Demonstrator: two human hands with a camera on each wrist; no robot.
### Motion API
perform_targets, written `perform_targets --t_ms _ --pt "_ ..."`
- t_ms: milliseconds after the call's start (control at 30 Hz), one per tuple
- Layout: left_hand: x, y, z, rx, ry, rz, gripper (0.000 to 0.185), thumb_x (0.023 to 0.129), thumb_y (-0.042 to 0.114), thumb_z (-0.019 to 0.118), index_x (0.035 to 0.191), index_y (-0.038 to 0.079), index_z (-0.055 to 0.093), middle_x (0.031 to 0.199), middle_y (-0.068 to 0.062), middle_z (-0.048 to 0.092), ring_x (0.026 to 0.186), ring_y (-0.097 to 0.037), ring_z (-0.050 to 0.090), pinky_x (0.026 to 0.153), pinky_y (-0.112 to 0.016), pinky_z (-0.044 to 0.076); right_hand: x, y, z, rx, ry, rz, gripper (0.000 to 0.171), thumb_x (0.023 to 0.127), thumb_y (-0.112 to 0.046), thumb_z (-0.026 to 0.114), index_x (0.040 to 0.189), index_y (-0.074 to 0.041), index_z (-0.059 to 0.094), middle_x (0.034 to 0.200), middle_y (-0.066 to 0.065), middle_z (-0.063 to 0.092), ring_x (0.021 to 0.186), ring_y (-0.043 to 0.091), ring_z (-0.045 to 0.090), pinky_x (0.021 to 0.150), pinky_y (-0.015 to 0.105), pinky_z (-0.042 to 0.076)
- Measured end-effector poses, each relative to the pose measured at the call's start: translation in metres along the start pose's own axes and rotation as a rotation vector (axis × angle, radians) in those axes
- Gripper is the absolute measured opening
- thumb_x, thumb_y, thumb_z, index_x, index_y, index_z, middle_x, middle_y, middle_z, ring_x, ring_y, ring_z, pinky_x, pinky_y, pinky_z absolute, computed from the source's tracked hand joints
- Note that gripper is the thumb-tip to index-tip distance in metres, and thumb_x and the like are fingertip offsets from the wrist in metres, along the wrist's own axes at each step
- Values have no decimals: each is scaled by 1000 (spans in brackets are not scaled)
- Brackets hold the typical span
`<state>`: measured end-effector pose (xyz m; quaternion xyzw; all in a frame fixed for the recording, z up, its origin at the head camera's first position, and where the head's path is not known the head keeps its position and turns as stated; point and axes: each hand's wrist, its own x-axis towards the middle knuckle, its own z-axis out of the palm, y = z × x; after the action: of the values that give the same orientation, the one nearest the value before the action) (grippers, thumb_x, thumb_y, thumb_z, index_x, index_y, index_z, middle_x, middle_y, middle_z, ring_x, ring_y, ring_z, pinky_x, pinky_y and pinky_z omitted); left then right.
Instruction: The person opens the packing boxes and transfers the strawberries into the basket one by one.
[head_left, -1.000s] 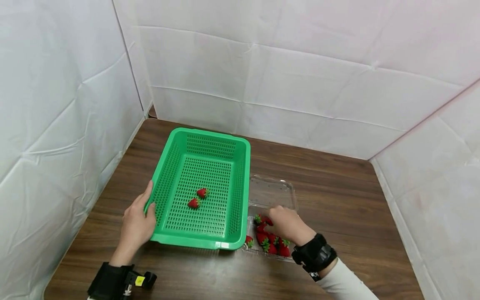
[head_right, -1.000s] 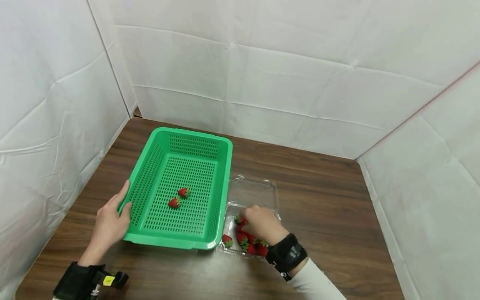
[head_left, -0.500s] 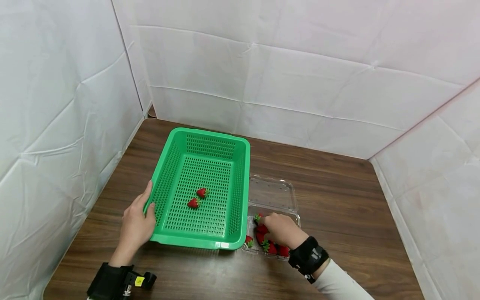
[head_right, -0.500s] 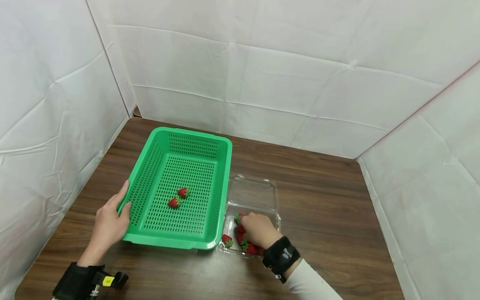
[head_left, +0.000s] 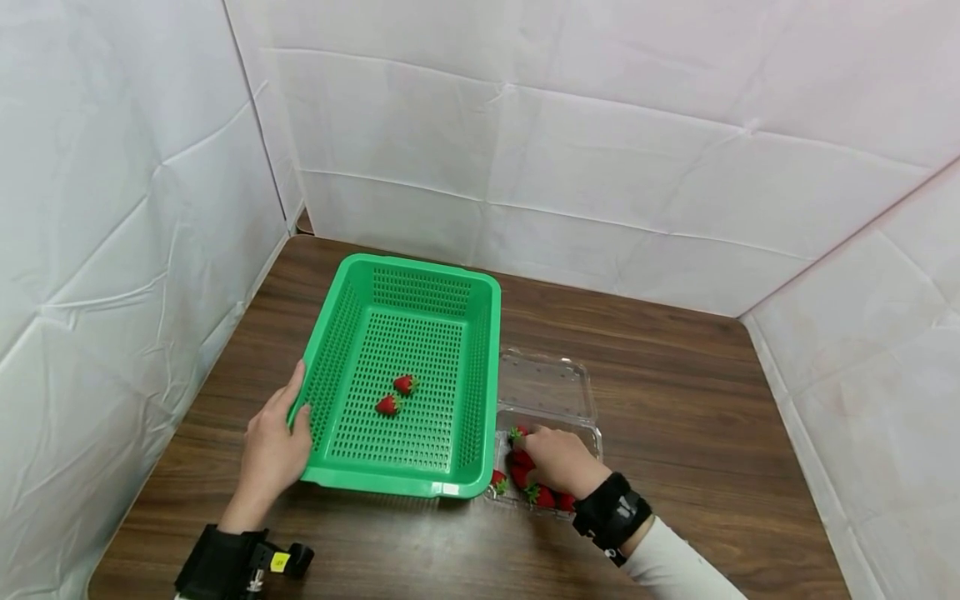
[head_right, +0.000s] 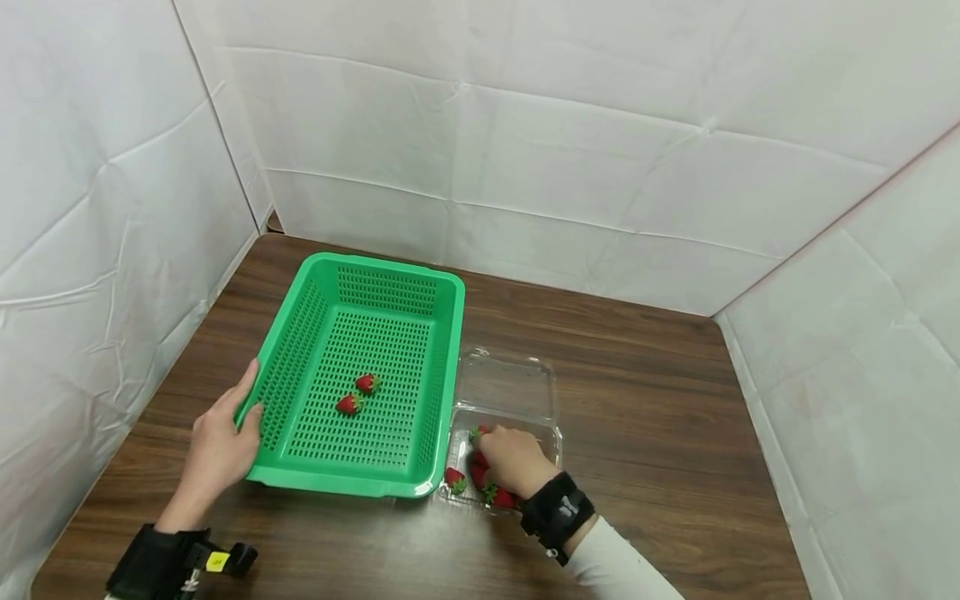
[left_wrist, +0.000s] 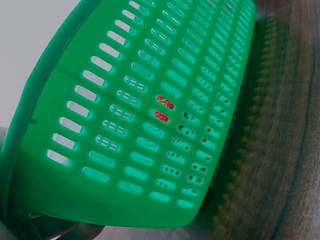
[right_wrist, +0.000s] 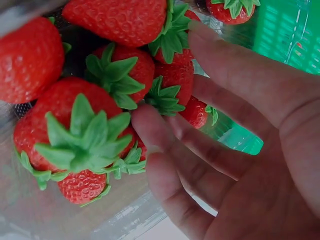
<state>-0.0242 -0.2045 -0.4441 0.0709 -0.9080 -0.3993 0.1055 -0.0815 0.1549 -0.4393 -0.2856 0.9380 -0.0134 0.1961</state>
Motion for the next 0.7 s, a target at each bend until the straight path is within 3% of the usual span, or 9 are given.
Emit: perform_targets --t_ms 100,300,467,700 --pt "0 0 0 -1 2 -1 62 97 -3 48 153 11 28 139 -31 48 83 -42 65 76 -58 47 1 0 1 8 -12 14 36 72 -22 85 103 -9 73 95 9 64 75 24 63 64 39 53" --pt "0 1 0 -6 -8 -11 62 97 -2 48 154 13 27 141 -31 46 87 -44 65 79 -61 47 2 -1 1 61 -41 33 39 73 -17 85 108 -7 72 113 17 62 76 27 65 65 38 54" --pt "-1 0 1 -9 -16 -15 62 98 -1 47 154 14 26 141 -31 46 83 -43 66 80 -61 47 3 0 1 82 -31 16 37 72 -13 85 105 -5 72 96 11 64 75 24 63 63 34 51" --pt "-1 -1 2 -14 -10 -17 62 98 -1 47 154 13 26 141 -32 46 100 -50 61 82 -63 47 3 0 -1 86 -24 -19 31 70 -8 85 97 -6 69 79 4 64 73 20 63 61 32 51"
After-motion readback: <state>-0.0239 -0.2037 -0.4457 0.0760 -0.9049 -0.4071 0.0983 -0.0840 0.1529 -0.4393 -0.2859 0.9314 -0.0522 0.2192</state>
